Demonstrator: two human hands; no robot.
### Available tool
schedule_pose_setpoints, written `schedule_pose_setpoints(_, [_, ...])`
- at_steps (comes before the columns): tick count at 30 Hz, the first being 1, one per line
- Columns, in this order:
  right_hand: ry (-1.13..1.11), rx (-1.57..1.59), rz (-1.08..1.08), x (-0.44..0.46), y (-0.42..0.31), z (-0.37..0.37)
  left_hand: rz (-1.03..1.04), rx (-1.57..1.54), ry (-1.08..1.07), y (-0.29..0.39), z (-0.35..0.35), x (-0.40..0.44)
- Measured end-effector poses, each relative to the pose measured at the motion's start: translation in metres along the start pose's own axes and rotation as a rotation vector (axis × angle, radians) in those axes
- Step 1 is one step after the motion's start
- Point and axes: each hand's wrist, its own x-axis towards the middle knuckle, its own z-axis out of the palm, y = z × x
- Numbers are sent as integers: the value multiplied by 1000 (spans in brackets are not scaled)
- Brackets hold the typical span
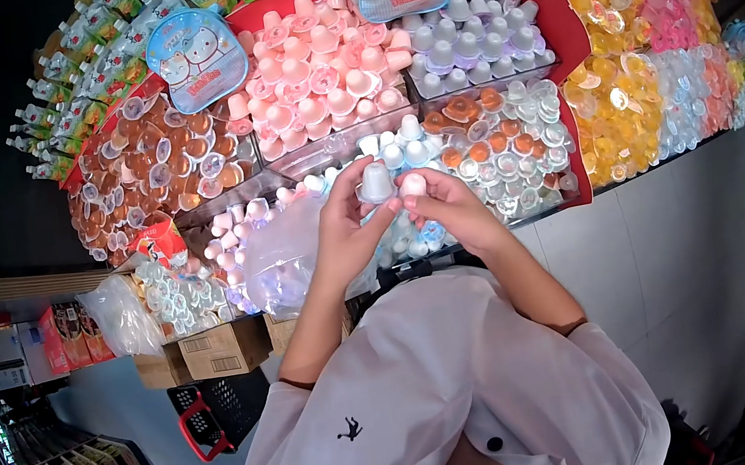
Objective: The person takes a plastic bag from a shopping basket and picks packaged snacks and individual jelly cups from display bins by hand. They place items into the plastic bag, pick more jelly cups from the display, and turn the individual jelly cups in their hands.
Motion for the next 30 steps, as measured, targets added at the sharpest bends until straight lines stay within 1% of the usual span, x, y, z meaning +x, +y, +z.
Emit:
schedule_pose_setpoints(3, [37, 18, 10, -1, -2, -5, -24, -9, -14, -3, 3, 5])
schedule_pose_setpoints(6, [71, 45, 4, -1, -2, -12, 56, 157, -9, -3, 5, 12])
schedule_pose_setpoints(9, [105, 67, -16, -2, -1, -21, 122, 419, -29, -3, 6, 20])
schedule_pose_setpoints(15, [169, 119, -81, -5, -9, -39, 101, 215, -79, 2, 32, 55])
schedule_pose_setpoints(19, [216, 122, -86, -8, -21, -51, 109, 329, -75, 11, 54, 86])
schedule_pose_setpoints(20, [234, 127, -82, -9, -23, -55, 156, 354, -37, 14, 63, 96])
schedule_pose_setpoints(23, [245, 160, -89, -9, -26, -67, 255, 610, -35, 21, 80, 133])
schedule_pose_setpoints(24, [248, 165, -93, -9, -27, -71, 368, 778, 16, 22, 88, 147])
schedule_pose_setpoints(27, [254, 172, -111, -8, -31, -83, 464, 900, 12, 17, 110, 189])
schedule_pose_setpoints(28, [251, 168, -117, -8, -33, -87, 464, 843, 17, 15, 119, 200])
schedule_pose_setpoints(30, [258, 171, -121, -8, -37, -95, 486, 853, -1, 8, 132, 220])
